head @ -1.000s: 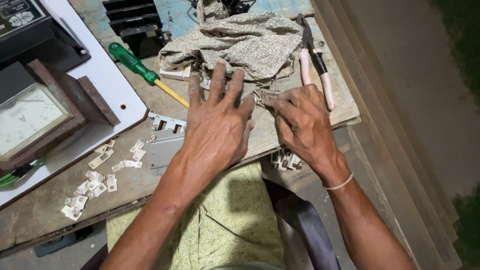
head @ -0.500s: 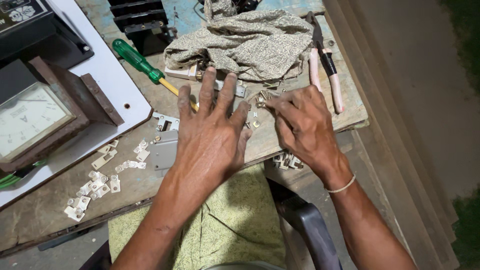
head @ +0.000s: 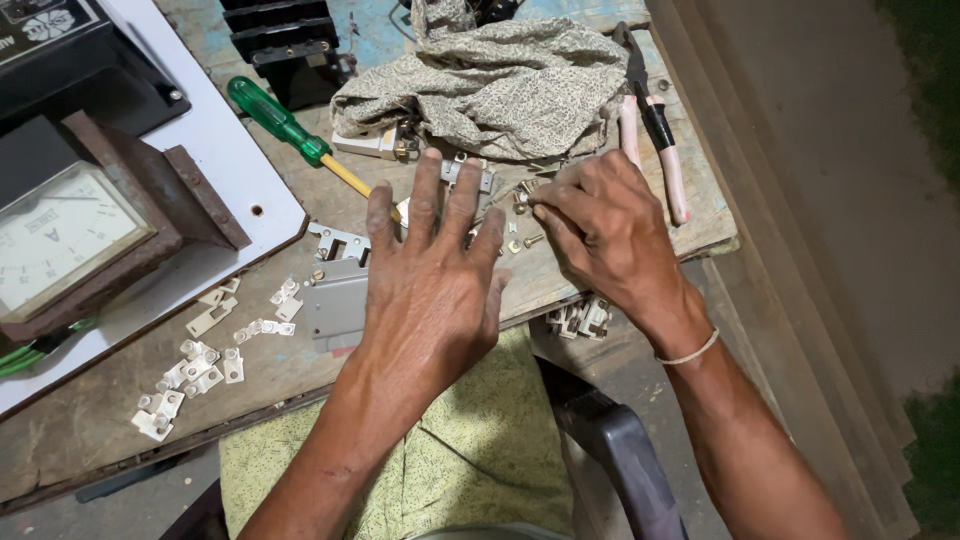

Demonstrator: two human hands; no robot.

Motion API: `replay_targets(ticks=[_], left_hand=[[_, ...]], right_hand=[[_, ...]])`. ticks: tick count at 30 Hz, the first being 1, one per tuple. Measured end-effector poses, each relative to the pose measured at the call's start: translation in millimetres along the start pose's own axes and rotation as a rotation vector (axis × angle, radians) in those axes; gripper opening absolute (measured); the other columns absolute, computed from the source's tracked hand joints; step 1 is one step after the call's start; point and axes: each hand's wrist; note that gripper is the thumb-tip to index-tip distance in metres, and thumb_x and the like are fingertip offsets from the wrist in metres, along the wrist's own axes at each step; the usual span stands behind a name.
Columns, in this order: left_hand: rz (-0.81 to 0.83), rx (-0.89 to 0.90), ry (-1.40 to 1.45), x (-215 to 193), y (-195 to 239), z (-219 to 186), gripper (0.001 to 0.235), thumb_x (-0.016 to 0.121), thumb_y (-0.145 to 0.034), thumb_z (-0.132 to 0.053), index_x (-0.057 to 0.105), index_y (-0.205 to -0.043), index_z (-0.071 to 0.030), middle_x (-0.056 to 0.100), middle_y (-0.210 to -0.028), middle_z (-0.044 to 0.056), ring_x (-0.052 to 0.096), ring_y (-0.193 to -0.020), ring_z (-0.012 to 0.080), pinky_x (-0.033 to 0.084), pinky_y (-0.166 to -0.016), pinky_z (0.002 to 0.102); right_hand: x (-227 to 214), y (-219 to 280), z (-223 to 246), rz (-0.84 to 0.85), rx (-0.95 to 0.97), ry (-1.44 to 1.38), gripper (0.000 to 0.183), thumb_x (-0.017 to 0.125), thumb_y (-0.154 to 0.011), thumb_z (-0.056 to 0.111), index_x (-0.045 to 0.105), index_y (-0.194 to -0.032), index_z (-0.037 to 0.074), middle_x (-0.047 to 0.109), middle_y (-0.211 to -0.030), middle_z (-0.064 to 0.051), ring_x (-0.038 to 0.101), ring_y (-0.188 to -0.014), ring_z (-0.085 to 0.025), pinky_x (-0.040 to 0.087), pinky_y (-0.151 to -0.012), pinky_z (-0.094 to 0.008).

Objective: The person wipes and cleans several small electrical switch components using a cloth while sitting at a workshop table with various electrical testing equipment and tools.

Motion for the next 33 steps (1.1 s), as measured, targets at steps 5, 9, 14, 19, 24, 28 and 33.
replay_targets(ticks=[5, 9, 14, 19, 24, 28, 33], left_hand=[[-0.020, -0.020, -0.025, 0.6, 6.6, 2.5, 0.050, 0.063, -0.086, -0.022, 0.065, -0.132, -0.001, 0.035, -0.157, 0.023, 0.019, -0.149, 0.0449, 0.016, -0.114, 0.073], [-0.034, -0.017, -0.002, 6.4, 8.5, -1.9, 0.046, 0.058, -0.091, -0.018, 0.064, -0.132, 0.001, 0.037, -0.157, 0.024, 0.020, -0.149, 0.0455, 0.015, -0.115, 0.072], [-0.038, -0.014, -0.002, 9.3, 12.1, -4.3, 0.044, 0.055, -0.089, -0.012, 0.065, -0.130, 0.002, 0.040, -0.155, 0.026, 0.023, -0.148, 0.0459, 0.016, -0.116, 0.071], [-0.065, -0.012, -0.015, 9.6, 14.9, -4.1, 0.042, 0.055, -0.088, -0.011, 0.067, -0.127, 0.001, 0.042, -0.154, 0.025, 0.025, -0.147, 0.0461, 0.017, -0.117, 0.069], [-0.100, 0.014, 0.011, 9.1, 12.1, -9.4, 0.040, 0.057, -0.087, -0.013, 0.068, -0.123, 0.002, 0.047, -0.148, 0.026, 0.031, -0.144, 0.0458, 0.020, -0.116, 0.068], [-0.235, 0.027, 0.135, 3.5, 14.0, -14.0, 0.041, 0.060, -0.090, -0.007, 0.065, -0.130, 0.002, 0.055, -0.135, 0.022, 0.042, -0.134, 0.0401, 0.030, -0.117, 0.061], [-0.336, -0.081, 0.617, -3.1, 14.9, -26.2, 0.030, 0.063, -0.098, -0.005, 0.065, -0.128, -0.002, 0.065, -0.106, 0.012, 0.062, -0.101, 0.0251, 0.053, -0.091, 0.040]], right_hand=[[-0.3, -7.8, -5.4, 0.044, -0.103, 0.069, 0.019, 0.085, -0.088, 0.010, 0.076, -0.103, 0.003, 0.067, -0.093, -0.008, 0.056, -0.085, -0.021, 0.050, -0.074, -0.033], [-5.3, -16.1, -4.8, 0.146, -0.129, 0.139, 0.017, 0.085, -0.089, 0.010, 0.077, -0.101, 0.001, 0.065, -0.087, -0.009, 0.054, -0.081, -0.019, 0.052, -0.072, -0.032], [-15.2, -24.9, 5.7, 0.227, -0.081, 0.146, 0.014, 0.080, -0.088, 0.006, 0.077, -0.100, -0.001, 0.066, -0.084, -0.010, 0.055, -0.079, -0.019, 0.054, -0.072, -0.033], [-16.8, -28.9, 10.7, 0.221, -0.032, 0.129, 0.013, 0.080, -0.087, 0.010, 0.077, -0.094, 0.000, 0.067, -0.083, -0.011, 0.058, -0.079, -0.021, 0.054, -0.071, -0.035], [-14.2, -27.8, 8.8, 0.207, -0.002, 0.151, 0.010, 0.080, -0.090, 0.009, 0.076, -0.092, 0.000, 0.066, -0.083, -0.011, 0.058, -0.079, -0.021, 0.055, -0.072, -0.036], [-20.8, -24.4, 12.0, 0.159, 0.284, -0.113, 0.011, 0.081, -0.089, 0.013, 0.078, -0.093, 0.003, 0.065, -0.080, -0.009, 0.055, -0.071, -0.020, 0.050, -0.062, -0.036], [-23.2, -3.7, 37.3, 0.011, 0.634, -1.177, 0.015, 0.076, -0.093, 0.012, 0.074, -0.103, 0.000, 0.071, -0.088, -0.005, 0.065, -0.072, -0.012, 0.054, -0.063, -0.029]])
Point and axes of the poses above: each hand's wrist, its own y-axis away from the middle knuckle, its own x-axis out of the palm, z = x × y
